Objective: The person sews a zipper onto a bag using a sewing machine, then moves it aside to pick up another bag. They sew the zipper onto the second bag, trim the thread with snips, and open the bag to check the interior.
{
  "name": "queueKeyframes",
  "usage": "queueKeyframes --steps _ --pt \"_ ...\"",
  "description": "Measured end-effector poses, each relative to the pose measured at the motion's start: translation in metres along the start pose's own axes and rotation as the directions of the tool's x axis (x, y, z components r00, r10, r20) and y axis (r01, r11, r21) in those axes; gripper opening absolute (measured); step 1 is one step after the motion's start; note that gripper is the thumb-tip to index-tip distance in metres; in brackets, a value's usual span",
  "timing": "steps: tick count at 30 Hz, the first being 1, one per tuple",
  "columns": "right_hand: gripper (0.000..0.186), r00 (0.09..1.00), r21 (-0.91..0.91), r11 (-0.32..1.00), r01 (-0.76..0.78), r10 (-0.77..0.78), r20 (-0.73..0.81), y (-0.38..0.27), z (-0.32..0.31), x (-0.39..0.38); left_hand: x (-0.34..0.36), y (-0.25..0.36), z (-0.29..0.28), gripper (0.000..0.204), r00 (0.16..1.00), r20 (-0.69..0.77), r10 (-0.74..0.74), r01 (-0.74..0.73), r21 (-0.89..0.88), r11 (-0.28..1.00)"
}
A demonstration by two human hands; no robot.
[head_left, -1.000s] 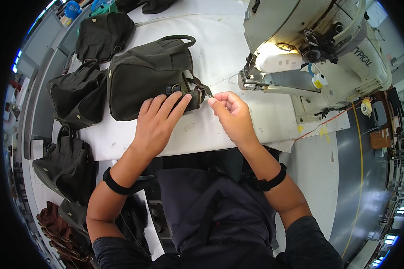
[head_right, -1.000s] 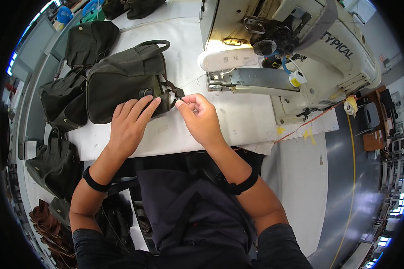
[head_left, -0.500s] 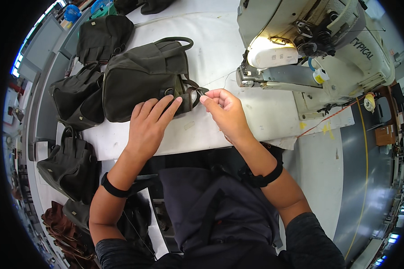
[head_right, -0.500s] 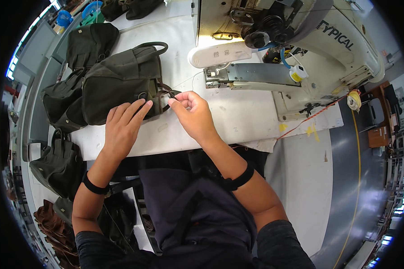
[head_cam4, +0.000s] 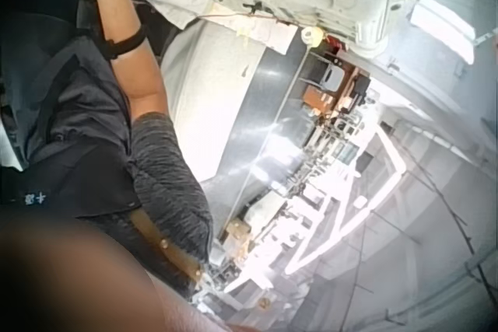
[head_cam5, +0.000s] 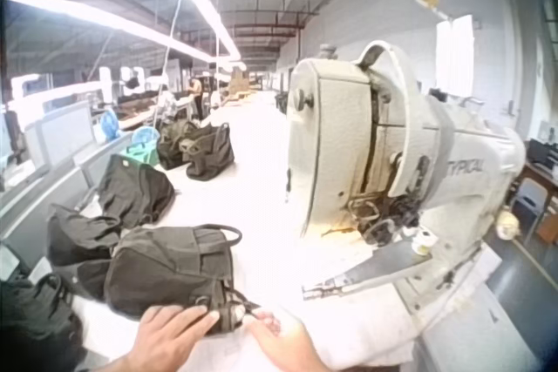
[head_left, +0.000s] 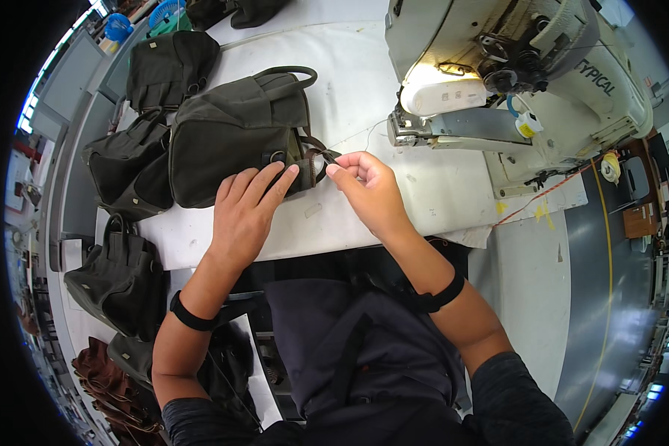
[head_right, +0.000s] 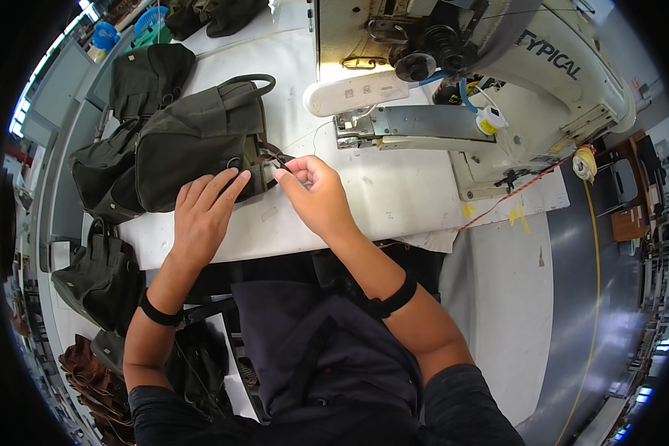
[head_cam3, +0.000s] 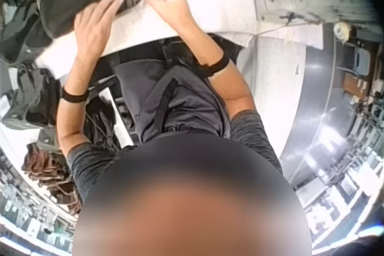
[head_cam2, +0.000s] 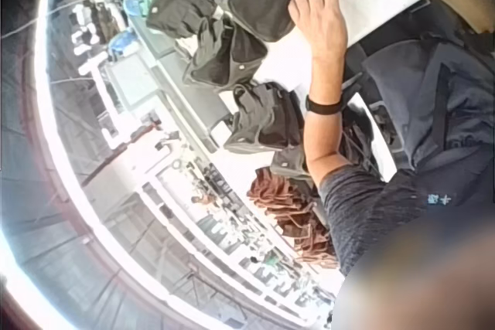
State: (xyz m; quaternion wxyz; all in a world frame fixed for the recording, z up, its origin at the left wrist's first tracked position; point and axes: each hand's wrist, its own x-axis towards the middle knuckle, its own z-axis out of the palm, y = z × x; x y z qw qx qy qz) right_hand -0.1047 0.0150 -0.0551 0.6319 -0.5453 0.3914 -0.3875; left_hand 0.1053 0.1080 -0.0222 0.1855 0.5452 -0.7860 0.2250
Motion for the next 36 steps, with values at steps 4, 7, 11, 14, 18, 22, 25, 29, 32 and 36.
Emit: queueKeyframes --steps 4,7,11,14,18,22,25,29,32,36 --pt "0.025 0.997 0.048 0.996 0.077 -0.077 0.001 -0.002 0.002 0.001 0.001 0.001 0.004 0.06 1.0 -0.024 0.007 -0.007 0.005 1.0" --pt "0.023 0.998 0.053 0.997 0.058 -0.059 0.018 -0.005 0.004 0.008 0.002 0.003 0.005 0.058 0.999 -0.033 -0.017 0.017 0.012 1.0" --pt "0.02 0.987 -0.082 0.984 0.156 -0.152 0.049 0.004 -0.017 -0.004 0.002 0.003 -0.003 0.06 0.998 0.024 -0.052 0.053 -0.025 0.998" --pt "0.018 0.964 -0.401 0.881 0.251 -0.267 0.016 0.012 -0.06 -0.02 0.006 0.004 -0.007 0.058 0.991 0.122 -0.051 0.058 -0.055 0.997" --pt "0.027 0.908 -0.718 0.662 0.214 -0.406 -0.104 0.013 -0.131 -0.02 0.027 0.004 -0.013 0.053 0.992 0.078 -0.097 0.11 -0.179 0.978" --pt "0.031 0.909 -0.468 0.863 0.191 -0.335 -0.247 0.034 -0.177 -0.007 0.047 -0.023 -0.045 0.049 0.863 -0.365 -0.35 0.216 -0.358 0.908" --pt "0.03 0.887 -0.612 0.773 0.164 -0.387 -0.251 0.027 -0.168 -0.011 0.028 -0.023 -0.081 0.044 0.671 -0.565 -0.479 0.185 -0.498 0.847" --pt "0.029 0.849 -0.67 0.713 0.208 -0.471 -0.238 0.033 -0.164 -0.009 -0.04 -0.005 -0.084 0.057 0.776 -0.502 -0.383 0.266 -0.29 0.919" --pt "0.029 0.886 -0.657 0.739 0.148 -0.394 -0.243 0.028 -0.163 -0.017 -0.078 0.024 -0.083 0.061 0.816 -0.346 -0.463 0.308 -0.418 0.855" --pt "0.029 0.881 -0.655 0.734 0.179 -0.416 -0.226 0.031 -0.162 -0.019 -0.078 0.023 -0.108 0.051 0.809 -0.259 -0.528 0.453 -0.298 0.84"
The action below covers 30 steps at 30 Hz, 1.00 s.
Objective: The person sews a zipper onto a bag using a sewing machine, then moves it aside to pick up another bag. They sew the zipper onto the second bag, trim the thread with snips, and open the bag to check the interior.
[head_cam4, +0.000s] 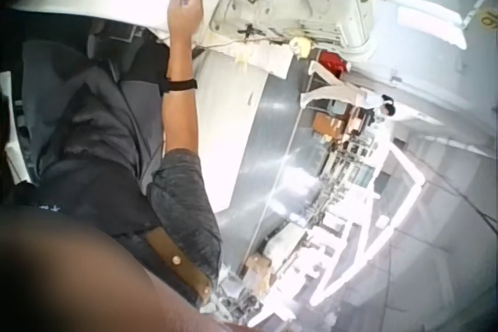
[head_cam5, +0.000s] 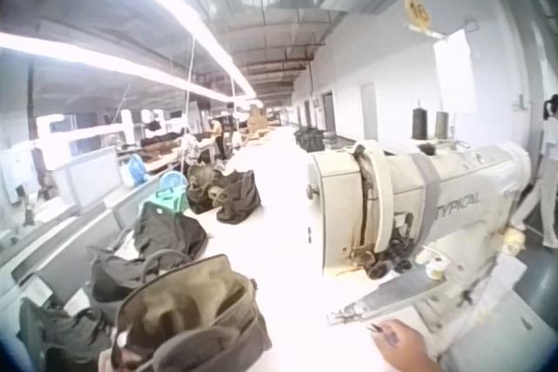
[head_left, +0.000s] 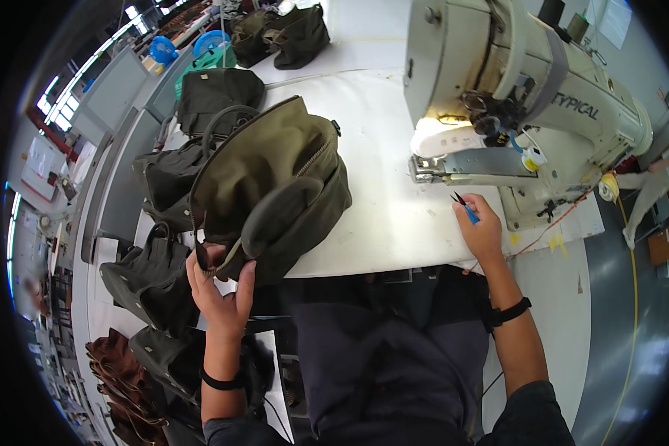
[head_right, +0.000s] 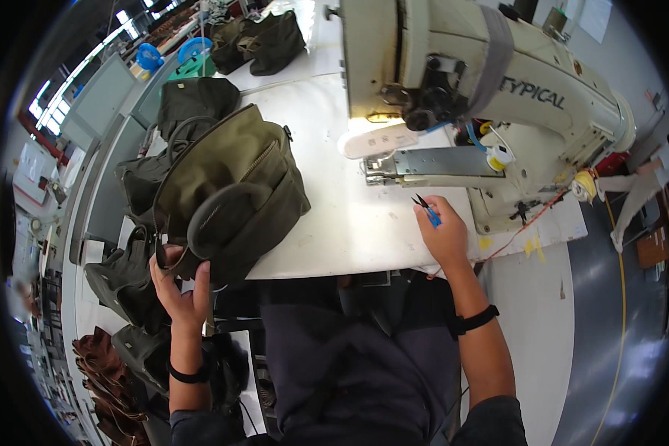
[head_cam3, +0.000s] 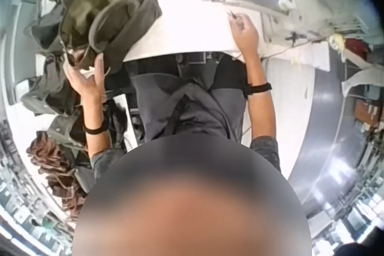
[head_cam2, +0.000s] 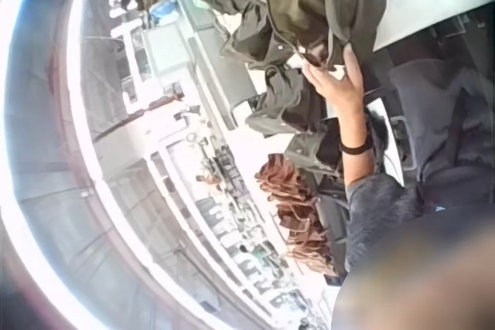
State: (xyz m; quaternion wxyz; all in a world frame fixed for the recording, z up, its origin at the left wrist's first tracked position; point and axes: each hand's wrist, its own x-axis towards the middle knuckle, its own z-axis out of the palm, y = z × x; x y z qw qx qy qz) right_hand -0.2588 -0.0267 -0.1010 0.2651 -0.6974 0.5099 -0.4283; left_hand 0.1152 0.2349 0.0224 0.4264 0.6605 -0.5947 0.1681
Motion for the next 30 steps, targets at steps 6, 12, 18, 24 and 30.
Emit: queueKeyframes --steps 6,12,18,24,30 --pt "0.029 0.999 -0.031 0.999 -0.039 0.038 -0.024 0.004 -0.002 0.002 0.015 -0.007 -0.02 0.035 0.993 0.113 0.046 -0.05 0.029 0.998" --pt "0.029 1.0 -0.07 0.998 0.002 -0.003 -0.016 -0.003 0.0 0.003 0.012 -0.025 -0.038 0.032 0.983 0.168 0.072 -0.092 0.11 0.99" --pt "0.027 1.0 -0.081 0.997 0.0 -0.001 -0.015 -0.003 -0.001 0.001 0.008 -0.028 -0.04 0.031 0.979 0.197 0.042 -0.066 0.114 0.991" --pt "0.027 0.999 -0.07 0.997 0.024 -0.026 -0.027 -0.002 0.001 0.001 0.007 -0.026 -0.039 0.026 0.982 0.188 0.016 -0.032 0.079 0.996" --pt "0.026 0.999 -0.041 0.999 0.011 -0.013 -0.032 -0.003 -0.002 0.0 0.002 -0.02 -0.033 0.047 0.997 0.059 -0.054 0.051 0.041 0.998"
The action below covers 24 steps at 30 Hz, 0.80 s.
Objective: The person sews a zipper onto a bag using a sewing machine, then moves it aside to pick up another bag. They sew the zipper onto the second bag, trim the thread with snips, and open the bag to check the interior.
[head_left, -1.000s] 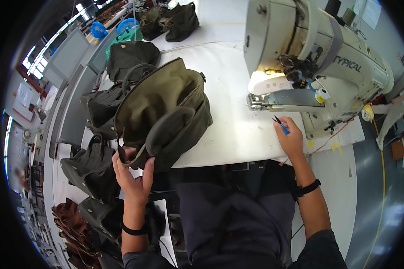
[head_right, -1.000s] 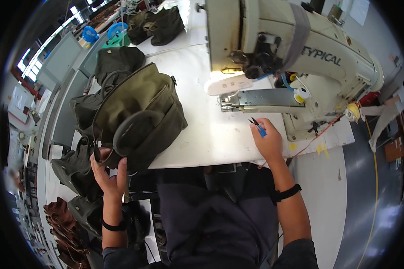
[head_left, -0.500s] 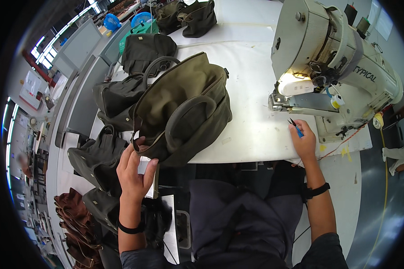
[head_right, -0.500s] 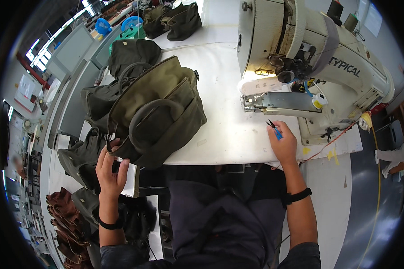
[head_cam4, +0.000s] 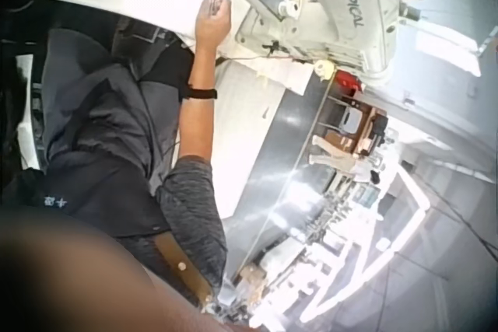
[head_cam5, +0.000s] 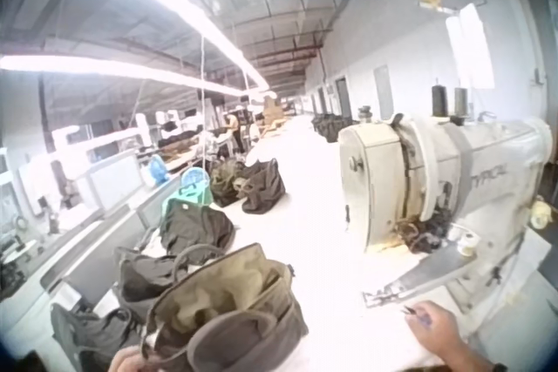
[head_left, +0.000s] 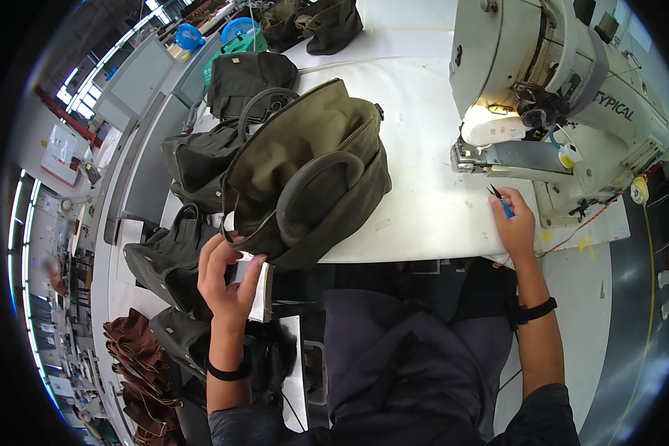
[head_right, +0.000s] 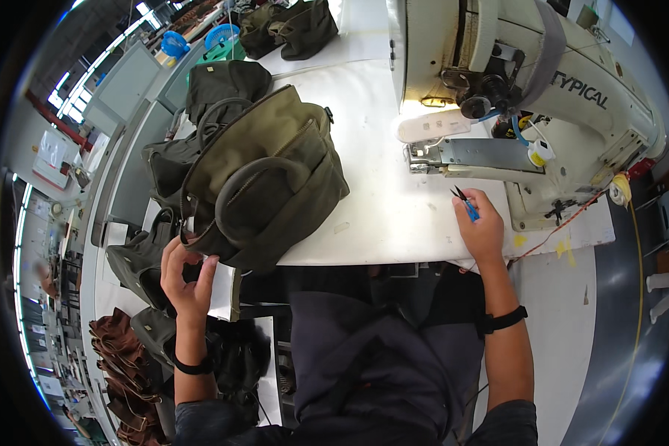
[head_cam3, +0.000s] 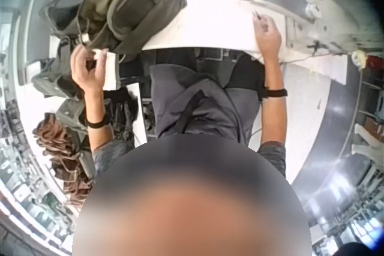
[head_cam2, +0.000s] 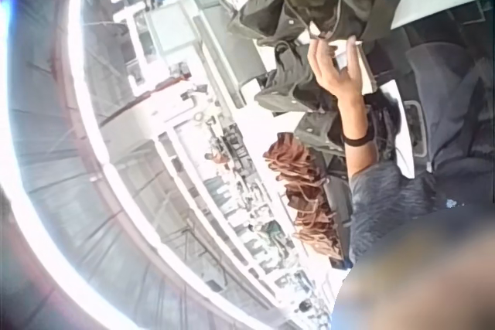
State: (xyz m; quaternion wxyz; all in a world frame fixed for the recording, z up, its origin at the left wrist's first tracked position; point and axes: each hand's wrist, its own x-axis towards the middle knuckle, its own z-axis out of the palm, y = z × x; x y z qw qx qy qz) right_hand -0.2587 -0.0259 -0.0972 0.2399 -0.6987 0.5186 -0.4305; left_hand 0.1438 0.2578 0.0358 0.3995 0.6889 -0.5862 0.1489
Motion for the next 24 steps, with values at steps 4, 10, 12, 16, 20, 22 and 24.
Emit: queueKeyframes --steps 4,10,12,16,20,22,24 --pt "0.026 1.0 0.06 0.998 -0.004 0.003 0.009 0.002 0.002 0.001 -0.008 -0.02 0.0 0.067 0.998 -0.048 0.033 -0.035 -0.043 0.998" --pt "0.026 1.0 0.038 0.999 -0.014 0.013 0.014 -0.001 0.001 -0.001 0.019 0.01 -0.009 0.07 0.993 -0.047 0.104 -0.098 0.114 0.989" --pt "0.026 1.0 0.023 1.0 -0.013 0.013 0.01 0.0 0.0 -0.001 0.026 0.013 -0.012 0.059 0.984 0.064 0.166 -0.176 0.224 0.958" --pt "0.026 1.0 0.027 1.0 -0.016 0.015 0.017 -0.002 0.001 -0.001 0.028 0.014 -0.011 0.042 0.988 0.028 0.149 -0.152 0.203 0.967" --pt "0.027 0.999 0.038 0.999 -0.014 0.012 0.034 0.006 0.002 0.0 0.03 0.01 -0.011 0.038 0.987 -0.009 0.159 -0.156 0.14 0.978" --pt "0.028 1.0 -0.013 1.0 0.014 -0.014 0.009 0.007 0.0 0.001 0.03 0.009 -0.007 0.037 0.993 -0.047 0.113 -0.111 0.046 0.993" --pt "0.028 1.0 0.001 1.0 0.002 -0.002 0.031 0.008 0.0 0.001 0.025 0.006 -0.003 0.034 0.991 -0.119 0.057 -0.061 -0.033 0.998"
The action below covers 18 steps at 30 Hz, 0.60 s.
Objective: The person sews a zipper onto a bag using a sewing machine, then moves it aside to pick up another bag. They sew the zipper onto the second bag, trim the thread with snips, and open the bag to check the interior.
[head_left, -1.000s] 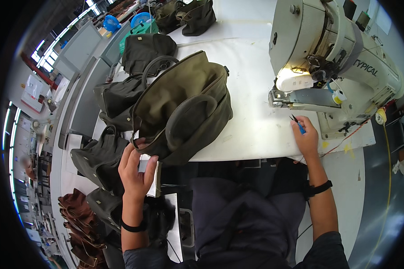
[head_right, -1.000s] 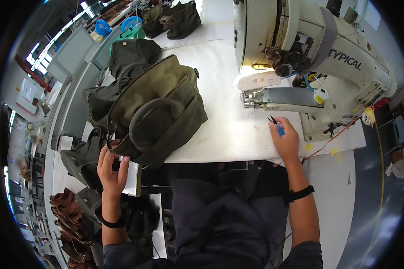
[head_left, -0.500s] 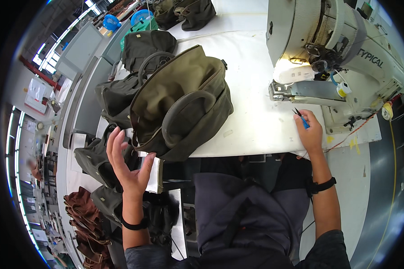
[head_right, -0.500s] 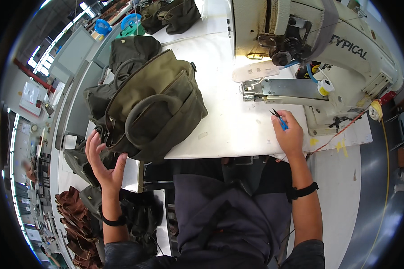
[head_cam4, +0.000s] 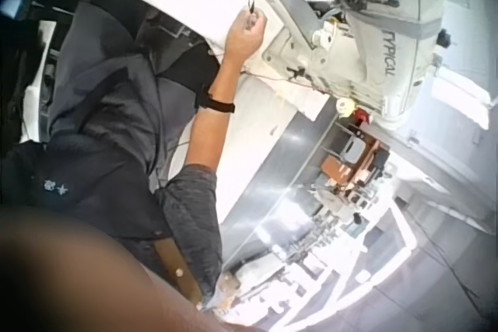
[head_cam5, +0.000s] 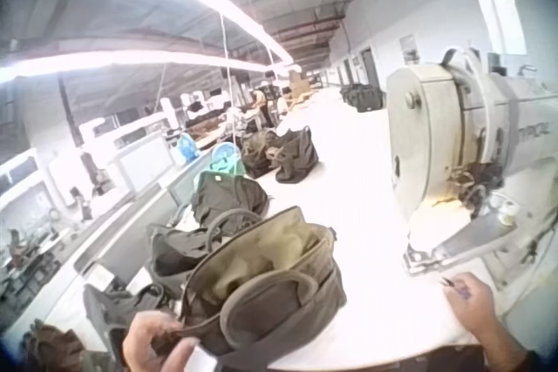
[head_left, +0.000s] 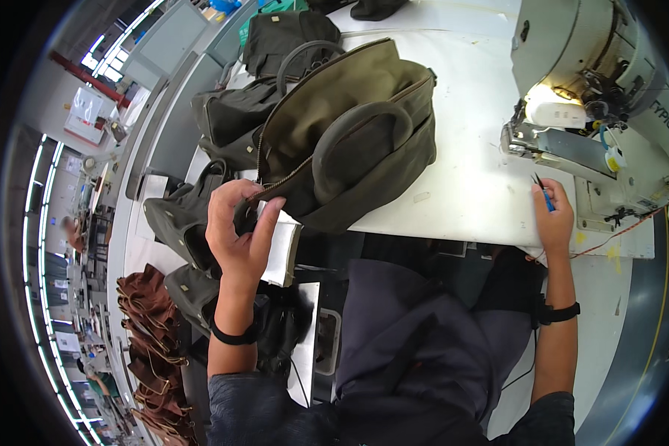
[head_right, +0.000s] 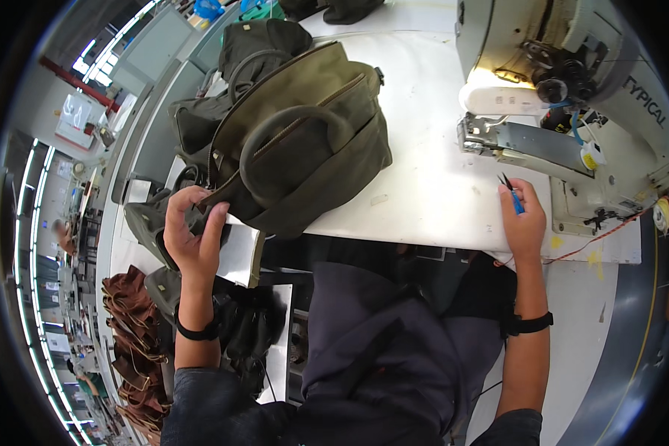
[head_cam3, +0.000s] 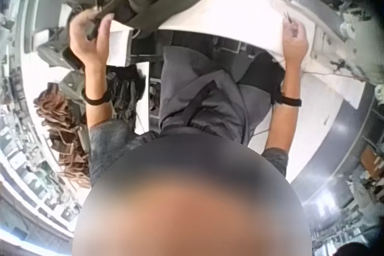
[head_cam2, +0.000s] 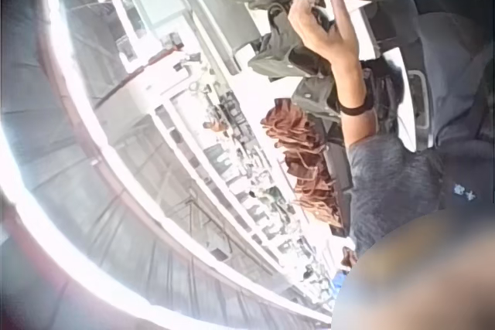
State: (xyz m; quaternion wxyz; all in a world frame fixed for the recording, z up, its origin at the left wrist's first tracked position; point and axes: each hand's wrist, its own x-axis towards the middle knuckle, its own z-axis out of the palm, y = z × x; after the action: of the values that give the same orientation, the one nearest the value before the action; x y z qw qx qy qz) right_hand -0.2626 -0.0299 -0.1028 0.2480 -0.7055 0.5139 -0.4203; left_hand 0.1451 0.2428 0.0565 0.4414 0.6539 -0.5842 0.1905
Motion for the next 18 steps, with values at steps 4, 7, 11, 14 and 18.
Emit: queueKeyframes --steps 4,7,11,14,18 --pt "0.028 1.0 0.003 1.0 -0.014 0.014 0.011 0.0 0.001 0.0 -0.004 -0.005 -0.002 0.03 0.999 -0.032 -0.036 0.037 0.04 0.999" --pt "0.028 1.0 0.015 1.0 -0.011 0.011 0.007 -0.001 0.002 0.0 -0.004 -0.005 -0.003 0.03 0.998 -0.044 -0.052 0.054 0.037 0.998" --pt "0.028 1.0 0.017 1.0 -0.014 0.014 0.007 -0.002 0.002 -0.001 -0.008 -0.005 -0.003 0.031 0.996 -0.044 -0.079 0.079 0.011 0.997" --pt "0.029 1.0 0.012 1.0 -0.01 0.01 0.005 0.0 0.001 -0.002 -0.013 -0.007 0.002 0.034 0.993 -0.061 -0.105 0.1 -0.082 0.992" --pt "0.029 0.999 -0.018 0.999 -0.031 0.031 0.01 0.002 0.0 -0.002 -0.018 -0.003 0.004 0.034 0.993 -0.058 -0.1 0.092 -0.124 0.988"
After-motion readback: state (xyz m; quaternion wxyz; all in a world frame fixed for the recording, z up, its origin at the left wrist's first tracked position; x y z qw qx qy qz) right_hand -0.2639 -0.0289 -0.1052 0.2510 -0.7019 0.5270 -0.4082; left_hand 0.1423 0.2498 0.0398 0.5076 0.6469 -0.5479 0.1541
